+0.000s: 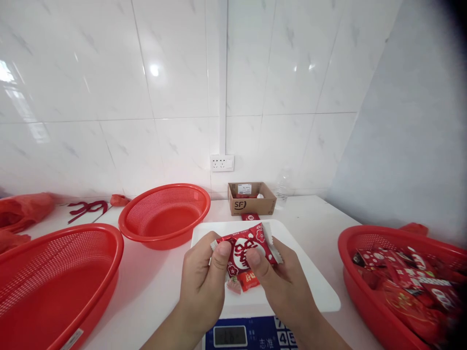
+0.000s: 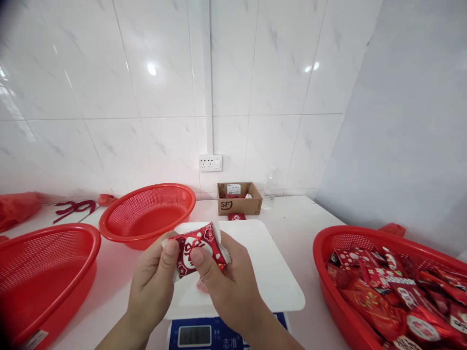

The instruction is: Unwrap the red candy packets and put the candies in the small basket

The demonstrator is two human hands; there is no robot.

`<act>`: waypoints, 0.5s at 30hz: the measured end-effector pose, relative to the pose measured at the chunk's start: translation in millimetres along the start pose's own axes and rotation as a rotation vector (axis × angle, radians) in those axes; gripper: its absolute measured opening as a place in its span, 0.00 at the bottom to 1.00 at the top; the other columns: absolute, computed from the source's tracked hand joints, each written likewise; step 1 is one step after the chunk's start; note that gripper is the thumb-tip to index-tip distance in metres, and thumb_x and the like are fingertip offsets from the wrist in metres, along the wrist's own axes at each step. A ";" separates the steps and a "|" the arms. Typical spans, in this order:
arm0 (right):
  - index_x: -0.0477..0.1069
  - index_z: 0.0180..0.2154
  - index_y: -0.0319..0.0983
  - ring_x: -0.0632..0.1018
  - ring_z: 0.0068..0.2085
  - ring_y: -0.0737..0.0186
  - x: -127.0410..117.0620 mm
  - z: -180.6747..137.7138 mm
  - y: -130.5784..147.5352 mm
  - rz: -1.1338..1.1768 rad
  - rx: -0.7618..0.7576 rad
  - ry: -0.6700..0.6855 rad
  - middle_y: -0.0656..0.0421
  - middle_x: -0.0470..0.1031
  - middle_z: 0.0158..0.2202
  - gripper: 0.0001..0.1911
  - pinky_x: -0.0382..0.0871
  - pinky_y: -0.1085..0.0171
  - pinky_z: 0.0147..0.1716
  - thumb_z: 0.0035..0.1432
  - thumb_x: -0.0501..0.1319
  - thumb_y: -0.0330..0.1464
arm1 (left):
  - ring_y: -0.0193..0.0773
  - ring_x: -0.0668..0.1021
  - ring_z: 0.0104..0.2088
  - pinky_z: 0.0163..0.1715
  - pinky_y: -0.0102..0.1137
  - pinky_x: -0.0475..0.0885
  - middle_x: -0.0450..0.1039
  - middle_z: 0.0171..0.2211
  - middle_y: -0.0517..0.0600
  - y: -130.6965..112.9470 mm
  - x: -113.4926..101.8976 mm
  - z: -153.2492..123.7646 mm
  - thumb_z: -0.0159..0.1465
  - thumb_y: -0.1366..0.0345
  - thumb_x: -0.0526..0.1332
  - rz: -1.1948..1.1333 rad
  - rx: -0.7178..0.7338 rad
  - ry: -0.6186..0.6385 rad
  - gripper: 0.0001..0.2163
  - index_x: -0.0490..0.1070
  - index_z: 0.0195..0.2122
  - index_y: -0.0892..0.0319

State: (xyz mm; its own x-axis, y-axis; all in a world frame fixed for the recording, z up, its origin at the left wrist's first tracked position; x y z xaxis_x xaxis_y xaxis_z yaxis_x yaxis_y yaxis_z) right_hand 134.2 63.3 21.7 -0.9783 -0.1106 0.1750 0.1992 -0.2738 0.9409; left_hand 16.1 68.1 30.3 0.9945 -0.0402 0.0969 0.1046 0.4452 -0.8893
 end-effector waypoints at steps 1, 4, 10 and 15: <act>0.74 0.33 0.39 0.70 0.21 0.64 -0.2 -0.2 -0.4 0.007 -0.002 -0.007 0.60 0.72 0.23 0.23 0.69 0.67 0.19 0.53 0.65 0.53 | 0.34 0.67 0.18 0.20 0.28 0.61 0.67 0.15 0.44 -2.1 -0.1 -0.3 0.64 0.47 0.58 0.009 0.022 -0.001 0.21 0.61 0.20 0.56; 0.74 0.34 0.39 0.71 0.23 0.63 0.8 -0.5 0.6 -0.001 -0.025 0.004 0.59 0.73 0.24 0.22 0.69 0.67 0.19 0.53 0.65 0.52 | 0.34 0.68 0.17 0.21 0.29 0.61 0.68 0.14 0.44 -5.1 0.6 -1.0 0.64 0.48 0.58 0.005 0.042 0.019 0.21 0.61 0.20 0.56; 0.73 0.33 0.39 0.71 0.24 0.63 2.5 0.3 11.7 -0.015 -0.090 0.091 0.60 0.72 0.25 0.22 0.69 0.67 0.20 0.54 0.64 0.53 | 0.34 0.66 0.21 0.22 0.28 0.59 0.65 0.19 0.45 -8.2 -4.0 -0.3 0.65 0.51 0.58 0.067 0.078 0.006 0.21 0.63 0.19 0.57; 0.70 0.30 0.40 0.70 0.22 0.67 -3.7 1.0 16.9 -0.018 -0.108 0.063 0.63 0.69 0.23 0.17 0.69 0.69 0.21 0.57 0.64 0.47 | 0.34 0.66 0.21 0.24 0.29 0.60 0.64 0.20 0.46 -14.0 0.6 -1.2 0.68 0.56 0.56 0.190 0.213 0.069 0.18 0.66 0.21 0.57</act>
State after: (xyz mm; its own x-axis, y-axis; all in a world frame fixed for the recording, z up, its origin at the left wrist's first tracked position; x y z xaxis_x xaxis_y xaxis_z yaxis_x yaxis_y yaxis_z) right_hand 141.2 60.0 37.3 -0.9771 -0.1633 0.1364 0.1896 -0.3775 0.9064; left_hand 15.3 60.7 42.3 0.9950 0.0043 -0.0998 -0.0804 0.6278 -0.7742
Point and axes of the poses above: each hand's wrist, its own z-axis towards the middle knuckle, its own x-axis out of the palm, y = z × x, the point moved 8 cm from there along z, towards the middle knuckle
